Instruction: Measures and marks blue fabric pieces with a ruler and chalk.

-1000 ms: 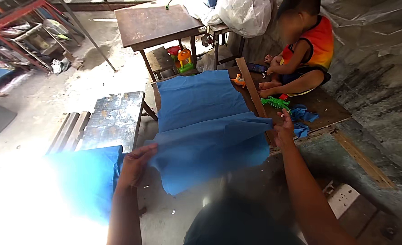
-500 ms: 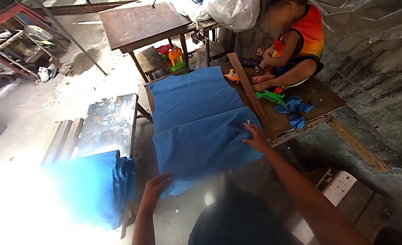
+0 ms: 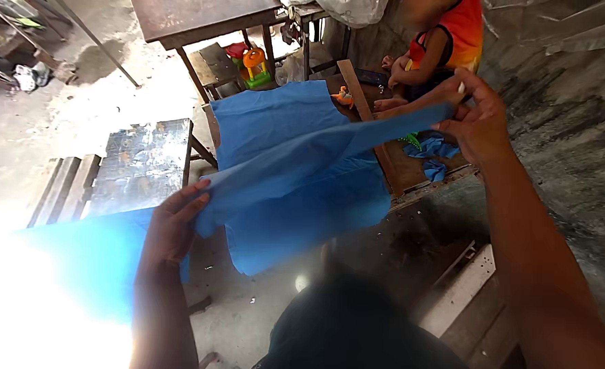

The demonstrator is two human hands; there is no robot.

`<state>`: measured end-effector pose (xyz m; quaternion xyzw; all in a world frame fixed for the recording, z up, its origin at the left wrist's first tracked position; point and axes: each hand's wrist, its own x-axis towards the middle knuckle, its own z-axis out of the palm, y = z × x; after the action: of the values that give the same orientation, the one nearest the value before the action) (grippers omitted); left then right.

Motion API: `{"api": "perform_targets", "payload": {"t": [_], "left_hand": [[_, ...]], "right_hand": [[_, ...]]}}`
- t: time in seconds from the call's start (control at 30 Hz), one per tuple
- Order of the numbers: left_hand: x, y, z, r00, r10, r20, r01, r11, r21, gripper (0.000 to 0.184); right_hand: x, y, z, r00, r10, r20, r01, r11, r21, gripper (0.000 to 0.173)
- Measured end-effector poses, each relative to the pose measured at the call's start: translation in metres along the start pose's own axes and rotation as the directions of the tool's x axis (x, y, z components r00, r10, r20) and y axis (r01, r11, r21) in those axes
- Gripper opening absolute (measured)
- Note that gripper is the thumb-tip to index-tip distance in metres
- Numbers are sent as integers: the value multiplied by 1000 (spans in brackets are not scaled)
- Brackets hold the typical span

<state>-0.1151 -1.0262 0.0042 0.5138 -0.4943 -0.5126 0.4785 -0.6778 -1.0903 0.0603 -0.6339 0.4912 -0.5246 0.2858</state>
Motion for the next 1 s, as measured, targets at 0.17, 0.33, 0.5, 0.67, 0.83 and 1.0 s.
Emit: {"api": "perform_targets", "payload": {"t": [0.17, 0.33, 0.5, 0.67, 0.83, 1.0], "left_hand": [[-70, -65, -21, 981, -183, 70, 173, 976, 135, 36], [-111, -164, 6, 919, -392, -41, 393, 902, 177, 29], [-109, -183, 9, 930, -360, -77, 368, 917, 153, 26], [-115, -165, -15, 951, -308, -31, 305, 918, 255, 23], [-115, -220, 1, 937, -337, -89, 345, 857, 384, 19], [-120, -260, 17, 924, -282, -258, 371, 825, 426, 15]], "right_hand": [[-131, 24, 4, 945, 321, 69, -302, 932, -199, 89], [-238, 113, 47, 906, 423, 13, -369, 806, -463, 76], [-263, 164, 71, 953, 304, -1, -252, 785, -566, 70], [-272, 145, 61, 956, 290, -39, -259, 779, -571, 68], [-270, 164, 80, 943, 327, 59, -228, 766, -601, 62], [-262, 179, 84, 919, 377, 114, -210, 714, -667, 67]]}}
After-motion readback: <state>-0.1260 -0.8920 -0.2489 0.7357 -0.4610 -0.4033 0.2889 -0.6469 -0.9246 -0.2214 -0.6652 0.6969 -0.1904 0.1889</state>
